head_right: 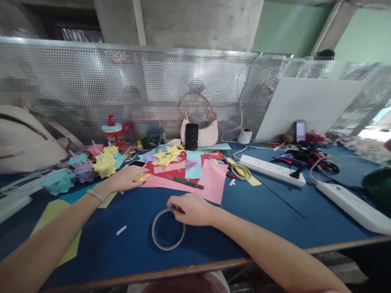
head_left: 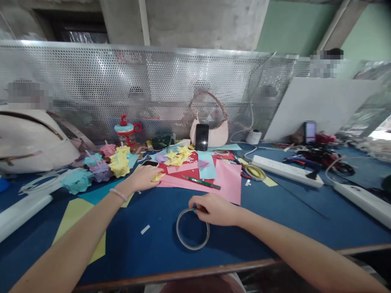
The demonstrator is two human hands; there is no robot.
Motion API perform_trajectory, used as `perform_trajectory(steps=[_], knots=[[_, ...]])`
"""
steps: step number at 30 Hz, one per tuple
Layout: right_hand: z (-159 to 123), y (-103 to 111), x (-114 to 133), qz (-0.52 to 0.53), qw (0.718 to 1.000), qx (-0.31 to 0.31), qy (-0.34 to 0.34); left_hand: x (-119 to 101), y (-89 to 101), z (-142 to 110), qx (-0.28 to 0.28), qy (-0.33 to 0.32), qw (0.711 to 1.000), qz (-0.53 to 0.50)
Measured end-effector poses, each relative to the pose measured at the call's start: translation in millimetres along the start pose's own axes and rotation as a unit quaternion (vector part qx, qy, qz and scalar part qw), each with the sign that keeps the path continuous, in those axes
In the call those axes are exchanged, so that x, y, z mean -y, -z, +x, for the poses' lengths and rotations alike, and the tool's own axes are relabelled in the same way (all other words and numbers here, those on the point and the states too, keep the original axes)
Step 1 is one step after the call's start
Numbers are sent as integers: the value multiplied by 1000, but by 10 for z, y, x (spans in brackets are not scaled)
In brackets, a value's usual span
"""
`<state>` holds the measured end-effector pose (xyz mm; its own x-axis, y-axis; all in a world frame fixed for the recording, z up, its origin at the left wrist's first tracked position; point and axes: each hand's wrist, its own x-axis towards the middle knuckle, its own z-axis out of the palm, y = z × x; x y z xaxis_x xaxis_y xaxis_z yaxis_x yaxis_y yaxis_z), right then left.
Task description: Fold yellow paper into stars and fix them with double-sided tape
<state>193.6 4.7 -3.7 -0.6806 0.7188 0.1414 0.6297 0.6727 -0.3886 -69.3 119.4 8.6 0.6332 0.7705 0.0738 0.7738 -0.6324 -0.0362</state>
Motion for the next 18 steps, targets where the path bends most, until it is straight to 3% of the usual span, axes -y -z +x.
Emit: perform_trajectory(steps=[5,12,18], knots=[[-8,16,-19,40,997,-46,-43,-58,3,9,6,-17,1000,-4],[-4,-2,-38,47,996,-55,-54,-89,18,8,23,-46,998,-28],[3,-2,-54,54,991,-96,-72,-302,87,-34,0,-54,996,-64]])
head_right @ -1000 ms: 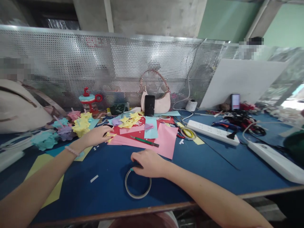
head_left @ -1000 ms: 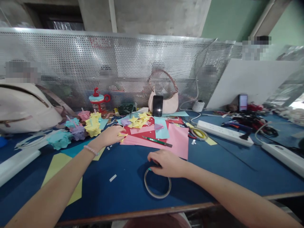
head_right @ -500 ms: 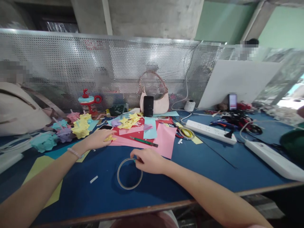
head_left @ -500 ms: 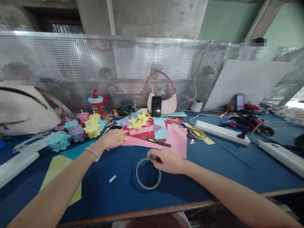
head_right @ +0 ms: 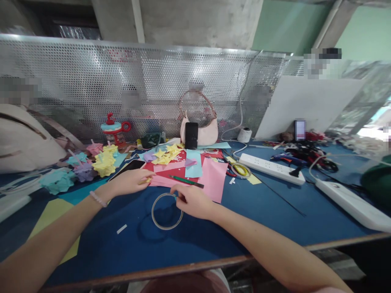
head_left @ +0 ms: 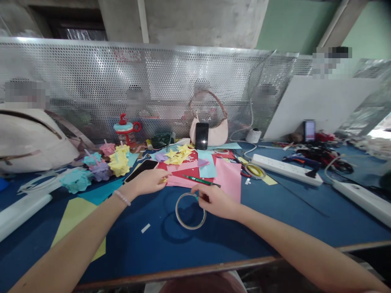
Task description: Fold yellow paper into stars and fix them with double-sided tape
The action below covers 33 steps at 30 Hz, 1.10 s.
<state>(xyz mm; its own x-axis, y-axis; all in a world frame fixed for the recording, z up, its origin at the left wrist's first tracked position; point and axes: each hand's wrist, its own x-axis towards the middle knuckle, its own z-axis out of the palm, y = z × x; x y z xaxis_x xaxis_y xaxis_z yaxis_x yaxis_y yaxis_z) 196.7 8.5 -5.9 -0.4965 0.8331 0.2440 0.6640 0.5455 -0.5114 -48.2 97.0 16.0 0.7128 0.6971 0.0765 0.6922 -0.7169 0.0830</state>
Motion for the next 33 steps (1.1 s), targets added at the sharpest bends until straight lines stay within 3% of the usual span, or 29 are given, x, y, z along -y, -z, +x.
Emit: perform_trajectory(steps=[8,13,19,27,33], knots=[[1,-9,-43,39,997,-69,0,-461,137,-42,0,-100,976,-194],[22,-14,-82,69,994,-79,-7,-610,153,-65,-20,-130,953,-273],[59,-13,-63,187,975,-39,-110,-645,130,-60,-8,-123,934,-336],[58,-40,-52,260,952,-15,-158,-682,118,-74,41,-76,840,-535],[26,-53,-8,301,948,-51,-92,-668,-31,-67,55,-91,790,-604]])
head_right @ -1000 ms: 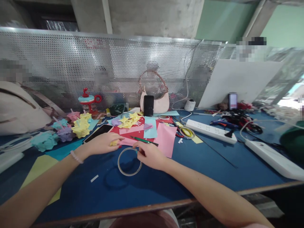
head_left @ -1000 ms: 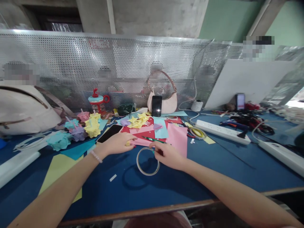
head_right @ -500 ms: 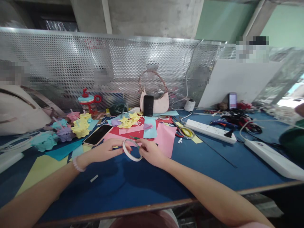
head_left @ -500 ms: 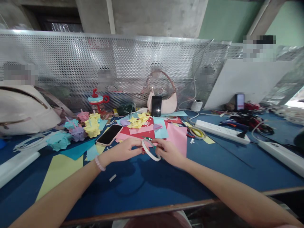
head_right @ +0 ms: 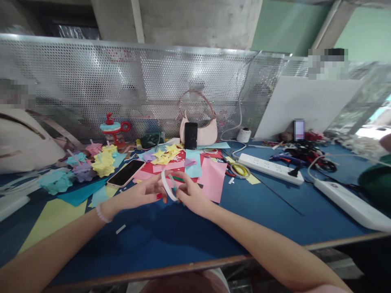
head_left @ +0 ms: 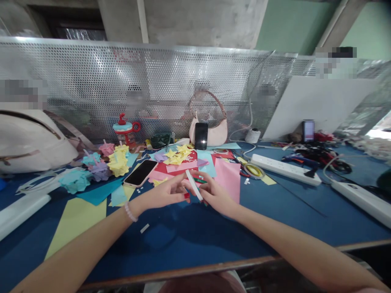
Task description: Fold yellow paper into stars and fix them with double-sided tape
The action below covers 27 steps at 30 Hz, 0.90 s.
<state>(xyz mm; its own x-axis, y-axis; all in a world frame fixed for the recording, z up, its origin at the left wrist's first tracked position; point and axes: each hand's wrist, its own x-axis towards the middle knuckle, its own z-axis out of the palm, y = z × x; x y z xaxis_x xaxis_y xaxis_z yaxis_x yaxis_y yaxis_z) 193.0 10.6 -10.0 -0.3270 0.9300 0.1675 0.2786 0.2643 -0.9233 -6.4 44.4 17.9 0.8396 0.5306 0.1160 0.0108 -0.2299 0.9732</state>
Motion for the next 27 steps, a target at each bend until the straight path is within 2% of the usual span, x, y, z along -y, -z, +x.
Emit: perform_trajectory(steps=[5,9,15,17,22,27], knots=[[-14,-22,1,13,999,28,20,33,-81,23,12,-16,997,-68],[-15,-27,-41,-25,998,36,34,22,-155,33,23,-27,995,-88],[-30,-26,-36,-70,995,43,61,-10,-206,7,-17,-14,996,-81],[-37,-31,-39,-77,994,42,70,-17,-218,-3,-15,-17,996,-81],[-46,-40,-68,-106,989,3,105,-10,-231,-12,15,-31,993,-111],[-33,-2,-103,-113,978,-65,163,-14,-200,-22,5,-52,993,-106]])
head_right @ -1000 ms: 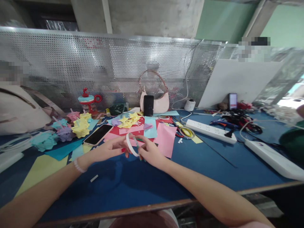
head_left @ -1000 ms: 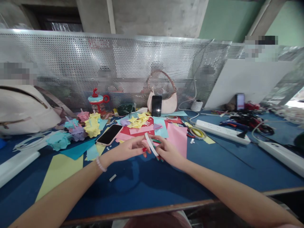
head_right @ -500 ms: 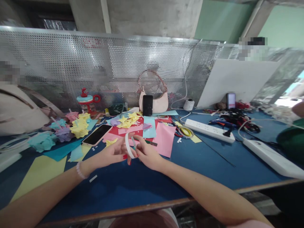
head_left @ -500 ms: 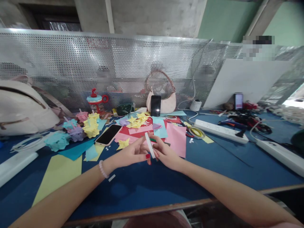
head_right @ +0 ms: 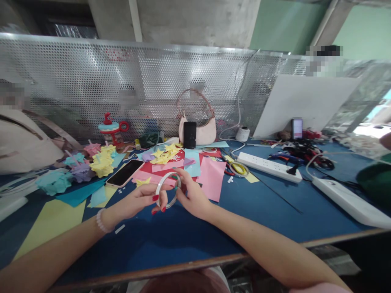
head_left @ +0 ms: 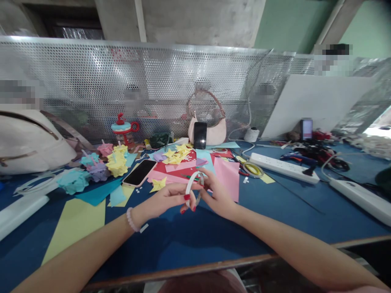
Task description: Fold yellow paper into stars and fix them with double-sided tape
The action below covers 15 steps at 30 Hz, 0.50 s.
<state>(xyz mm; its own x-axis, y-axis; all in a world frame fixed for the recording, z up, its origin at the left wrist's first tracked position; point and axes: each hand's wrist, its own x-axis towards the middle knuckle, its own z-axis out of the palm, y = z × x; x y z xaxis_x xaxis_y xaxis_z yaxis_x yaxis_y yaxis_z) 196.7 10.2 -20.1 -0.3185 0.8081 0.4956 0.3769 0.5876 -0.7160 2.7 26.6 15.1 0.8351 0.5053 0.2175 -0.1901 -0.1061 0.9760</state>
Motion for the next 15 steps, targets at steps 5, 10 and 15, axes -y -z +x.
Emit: perform_trajectory(steps=[5,10,15], knots=[[-14,28,-51,-51,995,-56,65,-43,25,-27,-15,29,999,25],[-12,68,10,-122,974,-79,173,-69,22,-31,-8,26,998,48],[-2,96,69,-143,967,-67,201,-64,25,-20,-10,24,998,63]])
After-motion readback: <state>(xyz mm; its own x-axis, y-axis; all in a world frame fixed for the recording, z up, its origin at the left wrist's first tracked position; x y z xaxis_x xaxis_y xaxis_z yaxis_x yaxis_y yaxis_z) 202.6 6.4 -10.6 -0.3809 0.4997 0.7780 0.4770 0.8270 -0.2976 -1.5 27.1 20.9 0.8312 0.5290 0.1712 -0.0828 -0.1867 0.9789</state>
